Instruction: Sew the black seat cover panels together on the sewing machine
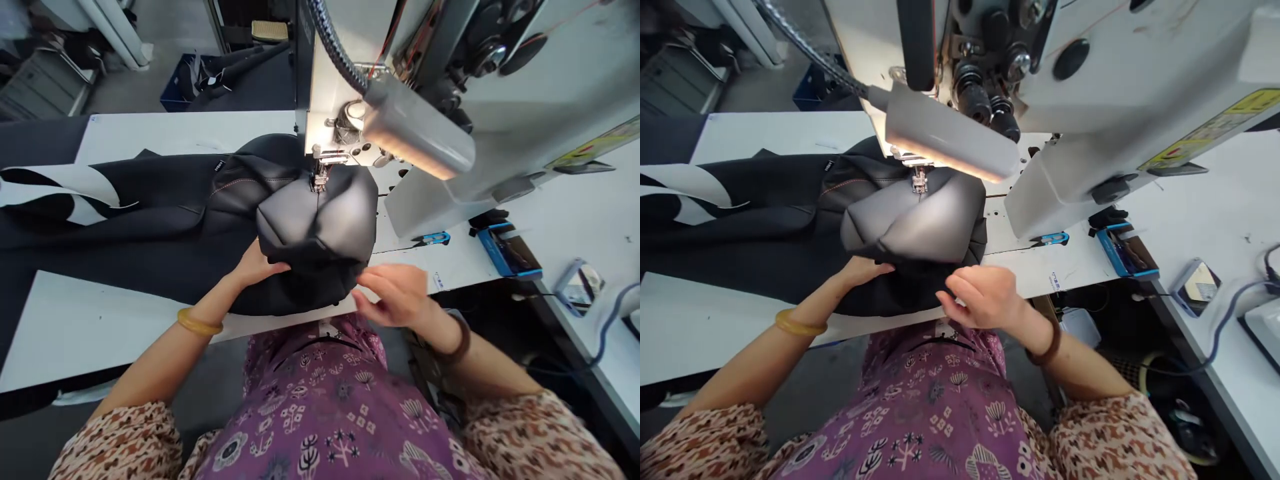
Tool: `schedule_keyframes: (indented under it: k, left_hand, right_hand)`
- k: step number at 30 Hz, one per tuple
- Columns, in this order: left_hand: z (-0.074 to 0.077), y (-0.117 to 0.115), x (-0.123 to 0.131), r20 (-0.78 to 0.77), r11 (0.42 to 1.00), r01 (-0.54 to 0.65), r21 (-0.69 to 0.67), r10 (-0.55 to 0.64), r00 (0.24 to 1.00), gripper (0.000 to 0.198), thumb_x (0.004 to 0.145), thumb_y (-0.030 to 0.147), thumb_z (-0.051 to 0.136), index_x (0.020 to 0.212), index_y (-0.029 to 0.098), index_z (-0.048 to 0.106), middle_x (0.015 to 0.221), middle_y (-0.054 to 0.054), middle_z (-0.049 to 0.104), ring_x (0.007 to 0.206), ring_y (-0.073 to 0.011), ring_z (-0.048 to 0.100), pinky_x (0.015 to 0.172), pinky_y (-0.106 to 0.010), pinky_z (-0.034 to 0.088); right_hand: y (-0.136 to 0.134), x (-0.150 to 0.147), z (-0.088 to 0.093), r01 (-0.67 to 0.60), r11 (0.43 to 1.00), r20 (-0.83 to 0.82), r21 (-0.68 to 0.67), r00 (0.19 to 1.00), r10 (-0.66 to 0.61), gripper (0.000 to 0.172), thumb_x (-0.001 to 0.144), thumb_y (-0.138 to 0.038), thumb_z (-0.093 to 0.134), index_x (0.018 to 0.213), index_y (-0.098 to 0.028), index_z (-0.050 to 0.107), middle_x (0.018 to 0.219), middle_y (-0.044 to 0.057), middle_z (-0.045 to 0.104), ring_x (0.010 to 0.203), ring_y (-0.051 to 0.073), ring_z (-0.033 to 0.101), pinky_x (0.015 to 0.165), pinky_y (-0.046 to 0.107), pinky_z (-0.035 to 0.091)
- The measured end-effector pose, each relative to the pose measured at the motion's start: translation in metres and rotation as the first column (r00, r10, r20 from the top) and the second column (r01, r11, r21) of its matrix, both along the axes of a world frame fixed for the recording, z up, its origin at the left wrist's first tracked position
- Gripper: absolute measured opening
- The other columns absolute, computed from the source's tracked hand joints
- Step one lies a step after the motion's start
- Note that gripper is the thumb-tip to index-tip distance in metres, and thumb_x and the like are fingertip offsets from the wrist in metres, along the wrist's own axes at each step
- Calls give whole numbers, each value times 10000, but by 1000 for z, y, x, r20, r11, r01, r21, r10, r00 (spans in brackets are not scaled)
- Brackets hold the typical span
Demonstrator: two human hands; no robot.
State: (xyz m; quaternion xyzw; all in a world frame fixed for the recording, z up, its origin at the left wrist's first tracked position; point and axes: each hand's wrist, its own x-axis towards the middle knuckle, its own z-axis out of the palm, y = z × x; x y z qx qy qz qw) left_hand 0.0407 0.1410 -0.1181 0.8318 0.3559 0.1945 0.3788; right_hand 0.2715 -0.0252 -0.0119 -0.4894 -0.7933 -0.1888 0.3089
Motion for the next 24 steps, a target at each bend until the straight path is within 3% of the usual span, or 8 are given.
schedule_keyframes:
  k: [3,5,7,9,12,14,18,24]
  left_hand:
    - [6,-18,-9,32,998,43,47,-44,998,855,760,630,558,1412,124,334,1461,-209,366,1358,-355,338,1099,-515,316]
    - [25,-28,-14,94,996,13,85,-21,995,692,869,575,422,1398,134,350,1405,-201,445,1293,-314,440,1045,-472,401]
    - [59,-37,-14,169,976,-93,198,60,984,615,910,526,379,1399,156,333,1385,-177,468,1259,-275,480,1008,-426,442]
    - [103,-43,-4,185,897,-163,411,93,978,623,874,523,485,1385,192,351,1403,-141,449,1294,-266,434,1051,-418,398]
    - [163,-45,25,24,783,65,619,-101,995,610,819,584,541,1259,164,501,1271,-126,568,1189,-281,515,1050,-440,372]
    - [185,-43,46,-87,791,174,586,-152,985,504,807,581,539,1068,157,616,1003,-77,663,963,-245,610,890,-374,456]
    - [188,-39,65,-132,837,268,477,-233,964,345,833,445,500,672,170,631,580,17,538,598,-122,522,629,-247,376]
    - [174,-40,50,20,904,219,367,-244,970,311,828,372,514,609,168,598,516,50,423,516,-85,374,522,-230,269]
  right_hand:
    - [-9,-16,-19,223,975,-85,-22,971,-224,372,868,-302,557,1204,-161,482,932,74,705,718,145,658,599,245,501]
    - [-4,-19,-24,334,942,-212,-20,920,-331,490,863,-314,562,1308,-192,399,1034,92,681,735,157,662,608,260,530]
    - [2,-19,-20,397,918,-305,7,875,-377,477,855,-319,565,1293,-211,411,1035,97,665,706,161,650,575,270,535]
    - [7,-18,-14,439,898,-336,13,848,-410,398,852,-343,568,1213,-207,468,1010,103,653,711,170,643,569,282,530]
    - [11,-19,-11,484,874,-350,-35,814,-464,325,859,-402,556,1101,-189,514,947,95,645,706,168,635,554,277,501]
    - [15,-21,-14,523,850,-353,-68,784,-511,334,871,-433,528,1086,-177,517,934,91,640,683,157,629,517,265,465]
    - [33,-20,-21,601,788,-303,-134,732,-610,459,866,-503,492,1122,-122,506,993,129,616,718,186,630,481,270,397]
    - [55,-21,-12,647,704,-76,-294,718,-692,430,824,-518,541,953,-110,570,939,136,601,583,169,582,470,268,309]
